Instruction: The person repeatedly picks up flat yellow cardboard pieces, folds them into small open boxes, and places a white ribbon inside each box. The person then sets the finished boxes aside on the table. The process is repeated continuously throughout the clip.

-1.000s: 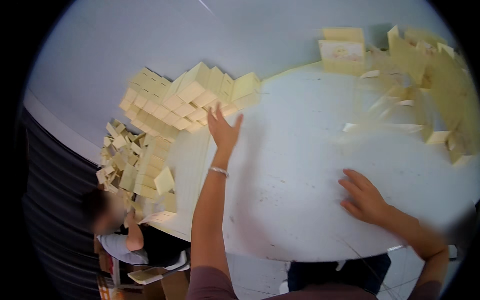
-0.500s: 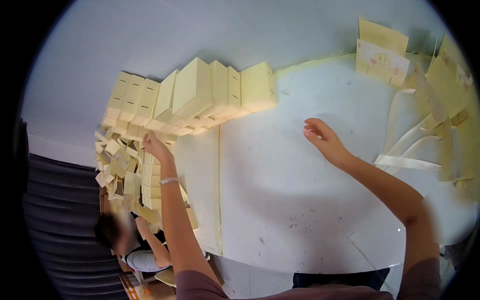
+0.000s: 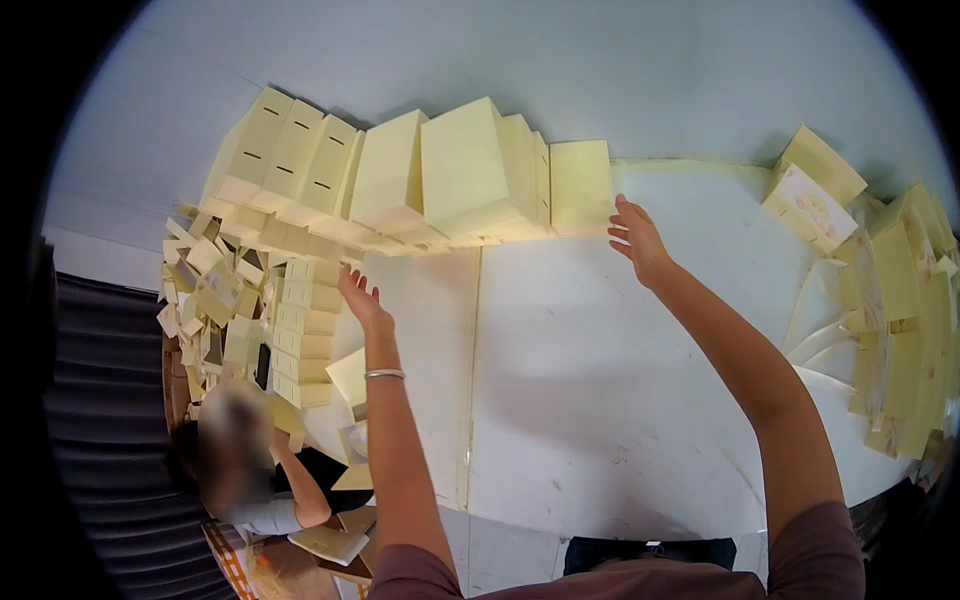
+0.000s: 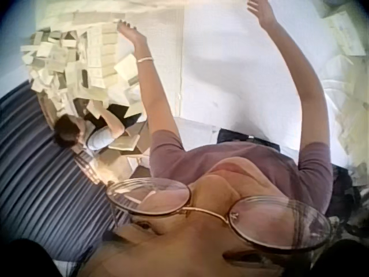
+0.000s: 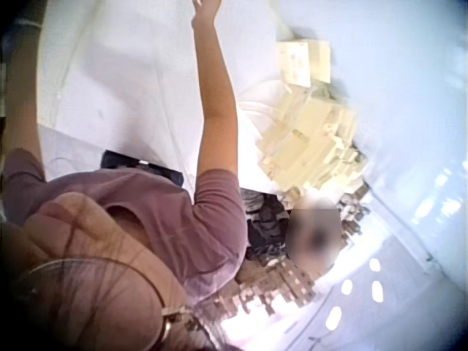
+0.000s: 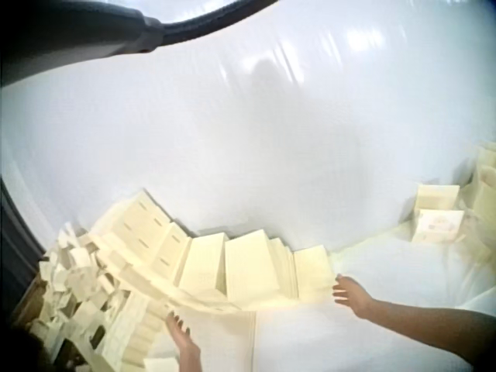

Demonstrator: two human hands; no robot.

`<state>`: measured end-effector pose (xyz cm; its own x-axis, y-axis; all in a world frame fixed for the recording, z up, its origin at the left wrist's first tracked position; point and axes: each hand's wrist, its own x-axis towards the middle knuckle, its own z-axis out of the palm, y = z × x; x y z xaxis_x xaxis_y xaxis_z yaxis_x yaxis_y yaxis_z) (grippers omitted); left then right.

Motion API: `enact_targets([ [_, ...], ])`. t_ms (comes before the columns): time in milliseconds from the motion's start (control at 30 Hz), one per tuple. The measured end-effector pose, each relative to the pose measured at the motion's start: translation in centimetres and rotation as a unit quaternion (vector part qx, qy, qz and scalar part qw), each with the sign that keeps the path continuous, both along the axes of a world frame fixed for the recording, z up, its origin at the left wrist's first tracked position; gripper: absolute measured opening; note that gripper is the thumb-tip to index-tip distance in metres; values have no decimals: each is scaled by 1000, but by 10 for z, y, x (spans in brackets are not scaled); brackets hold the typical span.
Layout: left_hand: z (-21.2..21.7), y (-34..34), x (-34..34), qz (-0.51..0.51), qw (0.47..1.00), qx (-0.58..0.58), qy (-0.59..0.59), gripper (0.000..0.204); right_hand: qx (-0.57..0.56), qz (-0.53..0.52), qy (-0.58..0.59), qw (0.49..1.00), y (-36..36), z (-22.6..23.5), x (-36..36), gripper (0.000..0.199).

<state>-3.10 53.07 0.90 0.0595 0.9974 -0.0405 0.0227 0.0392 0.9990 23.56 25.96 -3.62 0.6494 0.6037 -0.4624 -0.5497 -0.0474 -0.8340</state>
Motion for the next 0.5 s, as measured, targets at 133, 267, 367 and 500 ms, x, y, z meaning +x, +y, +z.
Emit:
enact_targets([
  [133,6,58,-6,-69,992,-95,-36,70,12,28,-6,1000,41,19,-7,75],
  [267,1,81,-13,-87,990,-108,-18,68,-13,40,2,999,68,23,0,77],
  [367,1,67,-4,-1,996,-94,1,63,-19,44,8,999,83,24,2,78],
  [500,-6,18,21,-78,997,-5,10,56,-13,29,29,999,103,5,-1,76],
])
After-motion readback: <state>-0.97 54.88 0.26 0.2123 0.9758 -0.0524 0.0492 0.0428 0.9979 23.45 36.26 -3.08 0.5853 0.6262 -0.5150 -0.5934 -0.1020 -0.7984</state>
